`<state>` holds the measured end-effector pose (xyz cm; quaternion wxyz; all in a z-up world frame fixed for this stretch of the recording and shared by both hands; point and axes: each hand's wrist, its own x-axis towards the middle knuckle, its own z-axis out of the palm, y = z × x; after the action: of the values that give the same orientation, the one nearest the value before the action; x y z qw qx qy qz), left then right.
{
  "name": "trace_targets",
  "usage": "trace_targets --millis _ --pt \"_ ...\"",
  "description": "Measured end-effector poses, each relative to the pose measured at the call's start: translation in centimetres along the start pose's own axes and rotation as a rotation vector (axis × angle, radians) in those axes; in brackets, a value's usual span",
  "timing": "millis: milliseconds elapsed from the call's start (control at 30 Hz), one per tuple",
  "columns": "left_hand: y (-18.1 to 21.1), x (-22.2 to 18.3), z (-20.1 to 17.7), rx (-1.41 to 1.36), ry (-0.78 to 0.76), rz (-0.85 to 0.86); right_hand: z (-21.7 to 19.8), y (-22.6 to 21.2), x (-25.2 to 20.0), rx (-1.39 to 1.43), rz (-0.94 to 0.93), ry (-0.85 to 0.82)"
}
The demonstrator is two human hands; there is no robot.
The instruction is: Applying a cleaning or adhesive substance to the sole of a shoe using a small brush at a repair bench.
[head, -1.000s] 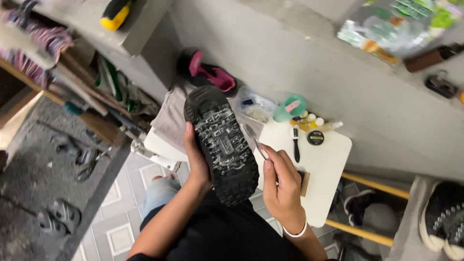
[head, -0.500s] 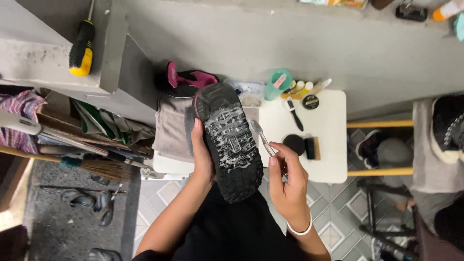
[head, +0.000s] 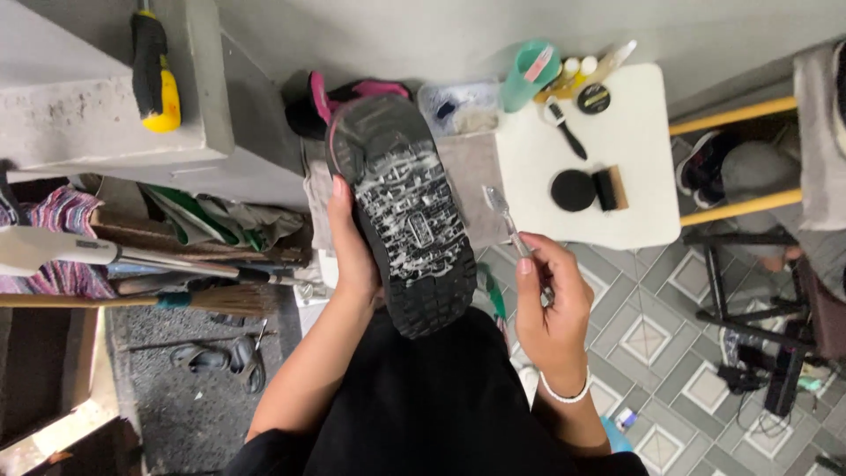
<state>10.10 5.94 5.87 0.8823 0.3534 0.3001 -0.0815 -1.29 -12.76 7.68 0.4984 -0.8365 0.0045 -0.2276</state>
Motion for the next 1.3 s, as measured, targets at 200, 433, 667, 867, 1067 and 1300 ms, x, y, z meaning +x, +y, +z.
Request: trace_targets --millis 200,433,667,867,1067,1300 --pt "2.7 -1.1 -0.9 -0.012 -0.065 0.066 1.4 -0.5 -2.6 0.022 0.043 0.014" --pt "3.3 0.1 -3.4 -0.033 -0.075 0.077 1.8 -1.0 -3.3 0.005 0.041 0.003" --pt "1.3 -1.8 -1.3 0.047 -0.058 -0.089 1.3 -1.1 -4.8 -0.006 0.047 0.088" --pt "-0.3 -3.8 0.6 0.102 -0.033 -0.211 1.8 -2.7 -4.4 -0.003 0.026 0.11" --pt "-1.9 -4.5 0.1 0.091 -0.096 -0.241 2.4 -4.6 -5.5 -0.094 0.017 0.096" --pt "-3.1 -4.8 -1.5 0.116 -0.255 -0.252 2.4 -6.3 -7.5 -0.173 -0.019 0.028"
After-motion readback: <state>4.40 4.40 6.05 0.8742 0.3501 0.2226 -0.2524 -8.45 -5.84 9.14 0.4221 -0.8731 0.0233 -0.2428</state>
